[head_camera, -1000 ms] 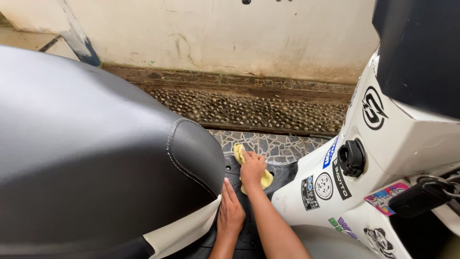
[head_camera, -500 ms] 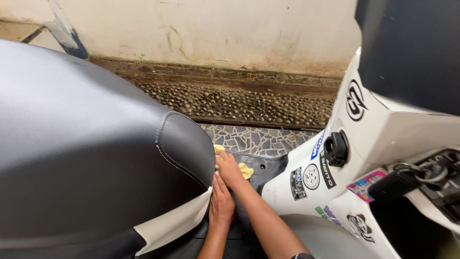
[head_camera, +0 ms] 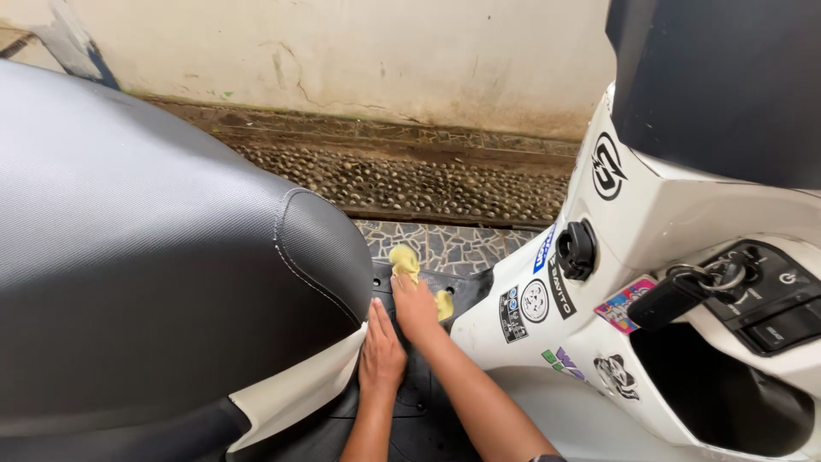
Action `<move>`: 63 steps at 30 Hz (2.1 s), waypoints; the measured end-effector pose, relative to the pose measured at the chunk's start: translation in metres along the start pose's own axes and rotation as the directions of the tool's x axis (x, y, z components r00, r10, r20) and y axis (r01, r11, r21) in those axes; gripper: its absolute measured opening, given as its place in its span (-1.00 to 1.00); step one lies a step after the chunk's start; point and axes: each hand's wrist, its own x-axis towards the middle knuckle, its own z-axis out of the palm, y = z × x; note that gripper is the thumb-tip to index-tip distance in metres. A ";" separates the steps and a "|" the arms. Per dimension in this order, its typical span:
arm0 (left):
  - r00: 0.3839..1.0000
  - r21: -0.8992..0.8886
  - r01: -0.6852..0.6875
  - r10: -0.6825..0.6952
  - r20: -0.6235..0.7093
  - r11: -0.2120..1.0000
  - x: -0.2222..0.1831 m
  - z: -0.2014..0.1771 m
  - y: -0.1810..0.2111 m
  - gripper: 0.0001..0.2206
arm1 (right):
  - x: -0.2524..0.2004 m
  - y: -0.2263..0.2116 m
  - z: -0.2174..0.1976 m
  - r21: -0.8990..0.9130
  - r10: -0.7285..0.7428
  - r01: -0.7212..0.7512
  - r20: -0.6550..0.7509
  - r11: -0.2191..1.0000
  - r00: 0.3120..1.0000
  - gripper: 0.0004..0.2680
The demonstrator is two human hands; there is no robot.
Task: The person wipes the floorboard and front body panels of a white scooter using a yellow cloth. They then move to the rear side panel and the seat area, continuing to wipe the surfaces with the cloth.
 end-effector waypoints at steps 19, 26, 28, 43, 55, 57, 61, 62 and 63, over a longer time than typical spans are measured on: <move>0.992 -0.194 0.110 -0.121 -0.045 0.975 -0.016 -0.003 -0.003 -0.51 | 0.003 -0.023 -0.042 0.841 -0.104 -0.449 0.497 0.301 0.861 -0.48; 0.988 -0.119 0.059 -0.041 0.148 0.991 -0.045 -0.040 0.003 -0.38 | -0.019 -0.034 -0.049 0.453 -0.121 0.006 0.224 0.891 0.967 -0.65; 0.987 -0.111 0.036 -0.019 0.157 0.993 -0.049 -0.039 0.001 -0.37 | -0.040 -0.024 -0.017 0.247 -0.083 0.038 0.175 0.968 0.981 -0.70; 0.974 0.074 -0.225 0.222 0.047 0.972 -0.120 -0.047 0.004 -0.37 | -0.202 -0.030 -0.083 -0.032 0.049 -0.050 -0.026 0.998 0.998 -0.62; 0.802 -0.077 0.126 -0.055 0.595 0.989 -0.155 -0.109 0.046 -0.54 | -0.227 0.001 -0.166 0.536 -0.018 -0.336 0.549 0.775 0.835 -0.67; 0.866 -0.521 0.259 0.044 0.498 0.814 -0.152 -0.137 0.057 -0.54 | -0.218 0.009 -0.214 0.595 -0.091 -0.478 0.682 0.646 0.725 -0.71; 0.770 -0.630 0.523 -0.002 0.638 0.573 -0.146 -0.216 0.075 -0.54 | -0.222 0.008 -0.314 0.642 -0.155 -0.670 0.755 0.373 0.637 -0.65; 0.847 -0.632 0.366 0.037 0.531 0.683 -0.143 -0.240 0.082 -0.63 | -0.228 0.007 -0.338 0.686 -0.197 -0.670 0.725 0.283 0.659 -0.67; 0.903 -0.602 0.199 0.094 0.419 0.773 -0.138 -0.264 0.088 -0.62 | -0.233 0.006 -0.361 0.721 -0.235 -0.666 0.692 0.189 0.683 -0.69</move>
